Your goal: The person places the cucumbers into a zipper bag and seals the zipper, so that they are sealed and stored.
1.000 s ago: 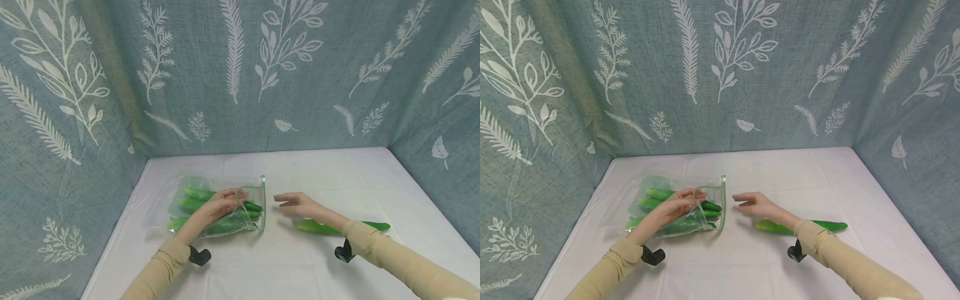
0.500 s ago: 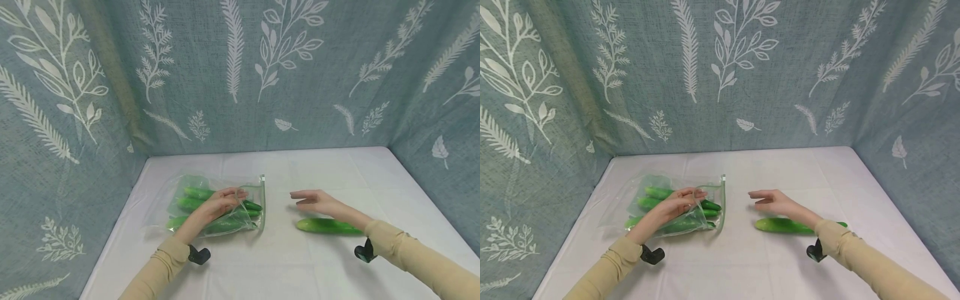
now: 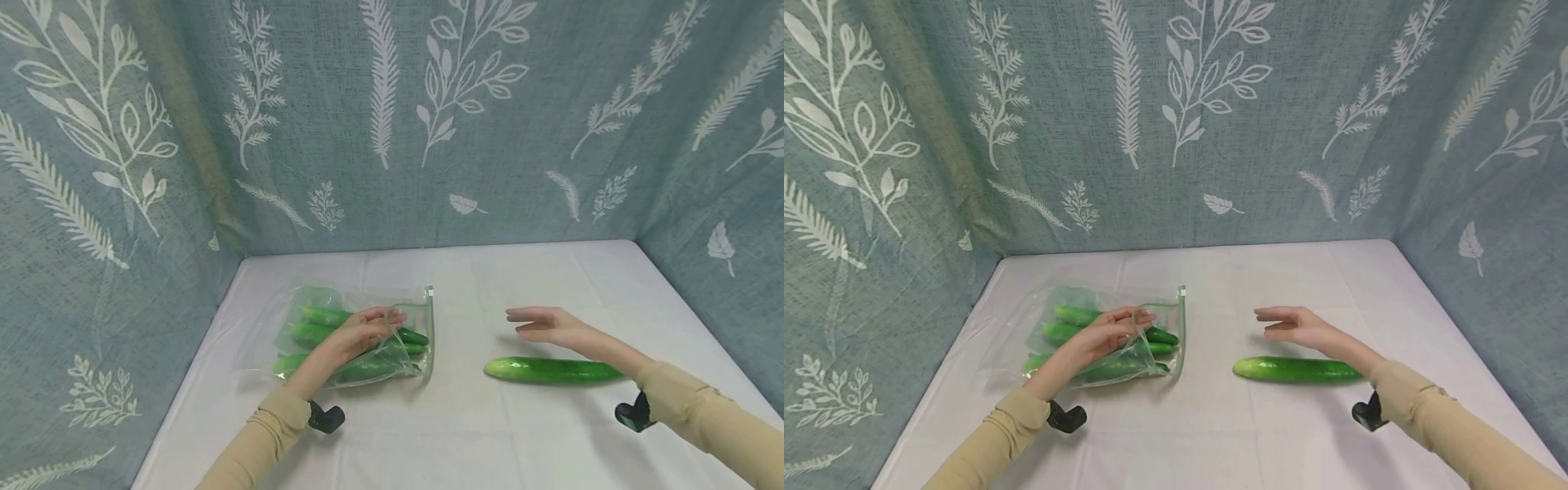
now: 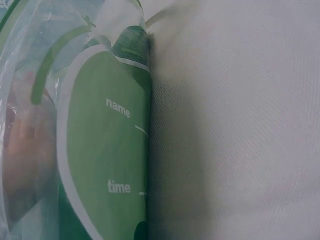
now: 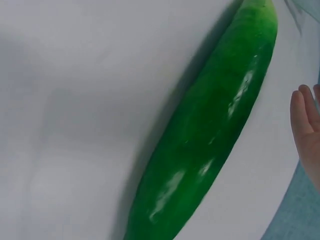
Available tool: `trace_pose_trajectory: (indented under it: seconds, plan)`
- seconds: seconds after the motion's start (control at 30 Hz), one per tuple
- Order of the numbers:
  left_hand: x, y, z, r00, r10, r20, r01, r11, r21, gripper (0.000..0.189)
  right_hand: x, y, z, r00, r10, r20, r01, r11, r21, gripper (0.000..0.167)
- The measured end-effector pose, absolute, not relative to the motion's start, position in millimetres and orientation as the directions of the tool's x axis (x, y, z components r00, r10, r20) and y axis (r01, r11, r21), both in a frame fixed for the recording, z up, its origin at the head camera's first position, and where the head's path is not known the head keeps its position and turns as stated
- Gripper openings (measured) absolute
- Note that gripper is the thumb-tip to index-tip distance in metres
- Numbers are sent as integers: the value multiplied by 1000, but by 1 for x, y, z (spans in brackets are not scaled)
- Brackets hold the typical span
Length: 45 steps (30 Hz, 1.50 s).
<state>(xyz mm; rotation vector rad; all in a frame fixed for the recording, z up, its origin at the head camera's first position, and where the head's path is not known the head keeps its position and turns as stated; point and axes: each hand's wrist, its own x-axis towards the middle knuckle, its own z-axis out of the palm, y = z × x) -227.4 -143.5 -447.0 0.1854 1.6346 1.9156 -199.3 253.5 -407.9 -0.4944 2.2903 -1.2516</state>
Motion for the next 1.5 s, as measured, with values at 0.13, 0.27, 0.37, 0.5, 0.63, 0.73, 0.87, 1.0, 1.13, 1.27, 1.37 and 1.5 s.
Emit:
trace_pose_trajectory:
  seconds: [0.13, 0.27, 0.37, 0.5, 0.63, 0.73, 0.87, 1.0, 1.13, 1.27, 1.37, 1.5]
  plan:
    - [-228, -143, -447, -807, 524, -272, -352, -57, 934, 57, -196, 266, -410, -835, -494, -240, -77, 538, -840, 58]
    - [-228, -143, -446, -810, 520, -270, -349, -57, 936, 54, -194, 278, -409, -837, -496, -232, -95, 549, -831, 57]
    - [-228, -143, -446, -813, 516, -270, -348, -58, 936, 54, -194, 286, -407, -833, -497, -242, -95, 559, -824, 56]
    - [-227, -143, -446, -815, 509, -278, -356, -61, 933, 55, -195, 296, -402, -824, -500, -265, -96, 585, -805, 57]
    - [-227, -143, -445, -815, 508, -279, -358, -64, 931, 57, -197, 308, -397, -807, -514, -290, -100, 603, -791, 57]
    - [-227, -142, -444, -813, 513, -276, -358, -65, 932, 59, -197, 319, -395, -794, -520, -315, -93, 616, -782, 56]
    - [-227, -142, -445, -810, 520, -272, -356, -67, 932, 59, -196, 335, -394, -768, -538, -348, -73, 613, -787, 57]
    - [-227, -143, -445, -809, 521, -273, -358, -68, 931, 59, -195, 350, -394, -747, -544, -383, -38, 609, -792, 56]
    - [-228, -142, -445, -809, 518, -277, -361, -67, 930, 57, -194, 363, -392, -734, -530, -423, -2, 626, -780, 57]
    - [-228, -143, -447, -808, 521, -277, -358, -61, 932, 57, -193, 375, -391, -718, -512, -470, 48, 638, -768, 58]
    - [-228, -143, -447, -805, 525, -277, -357, -56, 932, 58, -193, 383, -392, -703, -501, -506, 73, 657, -751, 58]
    - [-228, -143, -447, -803, 527, -279, -358, -51, 932, 59, -191, 392, -395, -674, -500, -544, 95, 672, -735, 56]
